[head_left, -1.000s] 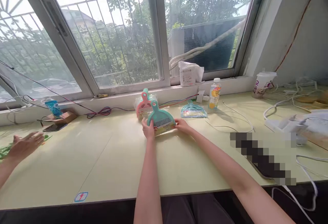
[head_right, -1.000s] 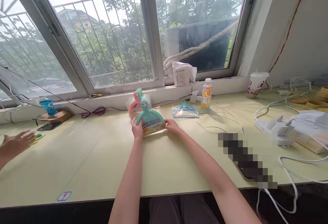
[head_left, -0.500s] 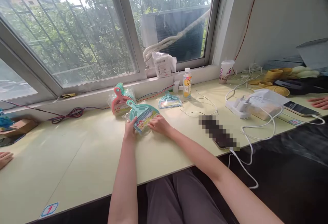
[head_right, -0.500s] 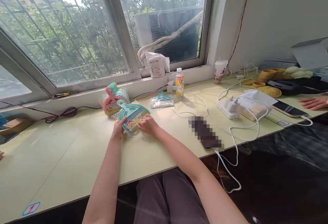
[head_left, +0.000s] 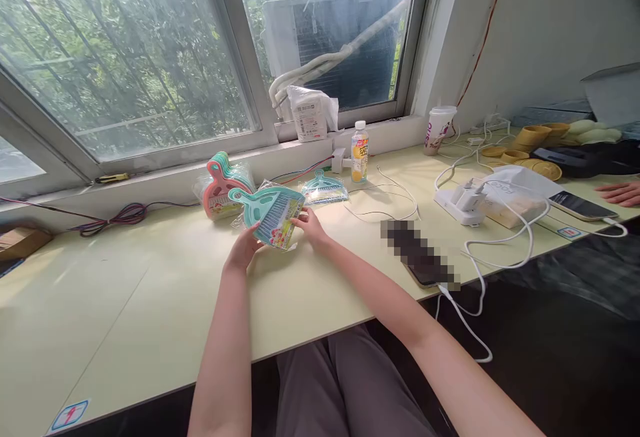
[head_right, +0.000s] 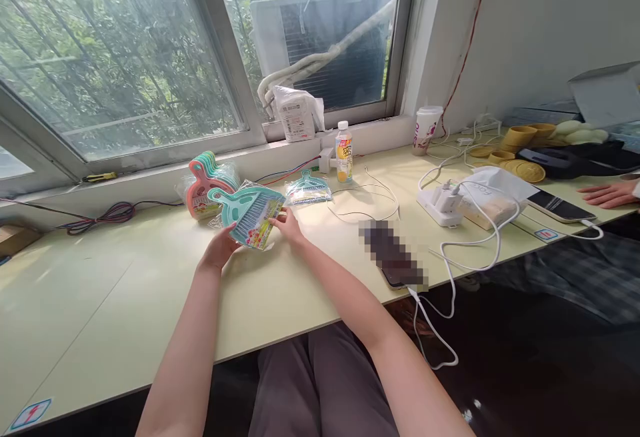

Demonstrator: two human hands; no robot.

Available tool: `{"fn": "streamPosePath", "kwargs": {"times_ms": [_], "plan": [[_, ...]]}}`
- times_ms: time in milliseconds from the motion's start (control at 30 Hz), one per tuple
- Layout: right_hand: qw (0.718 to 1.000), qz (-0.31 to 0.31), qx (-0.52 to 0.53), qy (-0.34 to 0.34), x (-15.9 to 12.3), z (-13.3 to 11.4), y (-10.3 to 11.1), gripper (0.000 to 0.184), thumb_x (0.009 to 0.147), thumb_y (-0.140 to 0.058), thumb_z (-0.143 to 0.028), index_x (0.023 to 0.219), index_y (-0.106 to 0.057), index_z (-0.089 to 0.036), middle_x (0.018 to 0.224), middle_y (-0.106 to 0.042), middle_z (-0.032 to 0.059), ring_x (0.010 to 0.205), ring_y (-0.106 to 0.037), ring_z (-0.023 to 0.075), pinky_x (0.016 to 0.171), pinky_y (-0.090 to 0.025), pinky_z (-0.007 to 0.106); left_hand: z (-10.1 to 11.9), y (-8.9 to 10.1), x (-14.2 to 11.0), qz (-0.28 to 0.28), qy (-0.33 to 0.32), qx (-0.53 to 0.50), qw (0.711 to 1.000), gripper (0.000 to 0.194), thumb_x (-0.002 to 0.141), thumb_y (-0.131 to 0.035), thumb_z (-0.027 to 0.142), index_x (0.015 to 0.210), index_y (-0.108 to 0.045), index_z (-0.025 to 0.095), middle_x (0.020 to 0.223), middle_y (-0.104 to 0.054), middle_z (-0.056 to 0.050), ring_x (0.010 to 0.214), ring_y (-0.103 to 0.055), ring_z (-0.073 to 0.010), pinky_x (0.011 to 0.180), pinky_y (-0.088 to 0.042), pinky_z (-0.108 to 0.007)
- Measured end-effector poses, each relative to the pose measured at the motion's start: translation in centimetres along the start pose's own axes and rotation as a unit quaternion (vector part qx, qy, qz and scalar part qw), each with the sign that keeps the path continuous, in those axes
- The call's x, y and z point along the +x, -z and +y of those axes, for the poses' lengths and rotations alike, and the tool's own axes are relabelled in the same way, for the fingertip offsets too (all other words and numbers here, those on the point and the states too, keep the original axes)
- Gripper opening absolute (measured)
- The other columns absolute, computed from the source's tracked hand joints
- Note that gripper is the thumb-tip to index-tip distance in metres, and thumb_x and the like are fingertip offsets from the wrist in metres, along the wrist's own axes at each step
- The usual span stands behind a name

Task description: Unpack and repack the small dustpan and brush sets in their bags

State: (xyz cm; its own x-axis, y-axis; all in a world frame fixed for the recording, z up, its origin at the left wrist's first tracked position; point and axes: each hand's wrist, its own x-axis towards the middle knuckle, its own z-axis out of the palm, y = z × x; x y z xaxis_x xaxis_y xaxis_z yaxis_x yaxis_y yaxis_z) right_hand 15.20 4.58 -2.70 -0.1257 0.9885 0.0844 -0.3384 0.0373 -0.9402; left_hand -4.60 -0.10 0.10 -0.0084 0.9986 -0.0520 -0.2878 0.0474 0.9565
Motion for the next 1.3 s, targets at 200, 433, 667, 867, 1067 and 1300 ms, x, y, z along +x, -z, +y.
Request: {"fn": "streamPosePath", "kwargs": {"times_ms": [200, 433, 667, 867, 1067, 1300], "plan": [[0.994, -0.055, 0.093, -0.026, 0.2, -0.9, 0.9, 0.044, 0.069, -0.079, -0.019, 0.102, -0.051, -0.023, 0.088, -0.072, 0.0002, 0.086, -0.069, 0.0169, 0.094, -0.055, 0.042, 0.2, 0.1, -0.4, -0.075, -0.001, 0.043, 0.996, 0.045, 0.083, -0.062, 0.048, 0.121, -0.063, 0.022, 0.123, -0.066, -0.008, 0.113, -0.06, -0.0273, 0.091, -0.052, -0.043], [0.997, -0.011, 0.069, -0.027, 0.0, -2.3, 1.6, 0.034, 0.069, -0.078, -0.015, 0.099, -0.061, -0.018, 0.084, -0.073, 0.0024, 0.078, -0.07, 0.0168, 0.09, -0.057, 0.043, -0.2, 0.9, 0.9, 0.063, -0.047, 0.06, 0.995, 0.041, 0.074, -0.071, 0.051, 0.103, -0.069, 0.021, 0.108, -0.069, -0.005, 0.084, -0.064, -0.0141, 0.067, -0.052, -0.023], [0.996, -0.053, 0.041, -0.056, -0.1, -3.0, 1.8, 0.03, 0.068, -0.079, -0.013, 0.094, -0.064, -0.017, 0.081, -0.074, 0.0029, 0.075, -0.07, 0.0164, 0.087, -0.058, 0.042, -0.5, 2.2, 1.4, 0.205, -0.074, 0.072, 0.973, 0.034, 0.071, -0.073, 0.043, 0.091, -0.071, 0.016, 0.096, -0.071, -0.01, 0.066, -0.062, -0.0102, 0.058, -0.047, -0.022], [0.996, -0.077, 0.024, -0.043, -0.2, -4.2, 2.3, 0.035, 0.066, -0.082, -0.016, 0.097, -0.065, -0.017, 0.081, -0.074, 0.0035, 0.078, -0.071, 0.0179, 0.085, -0.059, 0.041, 0.2, 1.9, 1.4, 0.321, -0.131, 0.204, 0.915, 0.041, 0.082, -0.056, 0.052, 0.099, -0.068, 0.017, 0.105, -0.07, -0.012, 0.085, -0.065, -0.0204, 0.071, -0.052, -0.032], [0.989, -0.141, -0.01, -0.051, -0.6, -4.6, 2.8, 0.04, 0.065, -0.082, -0.015, 0.102, -0.067, -0.016, 0.085, -0.075, 0.0052, 0.078, -0.07, 0.0186, 0.081, -0.058, 0.039, 0.8, 0.4, 0.9, 0.337, -0.25, 0.371, 0.828, 0.042, 0.079, -0.062, 0.055, 0.101, -0.071, 0.02, 0.112, -0.07, -0.011, 0.119, -0.055, -0.0294, 0.104, -0.039, -0.045], [0.984, -0.162, -0.043, -0.055, -0.8, -4.4, 3.0, 0.042, 0.063, -0.081, -0.015, 0.102, -0.068, -0.016, 0.083, -0.074, 0.0042, 0.077, -0.07, 0.0183, 0.077, -0.058, 0.036, 0.5, 1.6, 0.8, 0.232, -0.177, 0.216, 0.932, 0.045, 0.061, -0.08, 0.044, 0.094, -0.071, 0.014, 0.089, -0.074, -0.012, 0.094, -0.067, -0.0246, 0.082, -0.052, -0.034]]}}
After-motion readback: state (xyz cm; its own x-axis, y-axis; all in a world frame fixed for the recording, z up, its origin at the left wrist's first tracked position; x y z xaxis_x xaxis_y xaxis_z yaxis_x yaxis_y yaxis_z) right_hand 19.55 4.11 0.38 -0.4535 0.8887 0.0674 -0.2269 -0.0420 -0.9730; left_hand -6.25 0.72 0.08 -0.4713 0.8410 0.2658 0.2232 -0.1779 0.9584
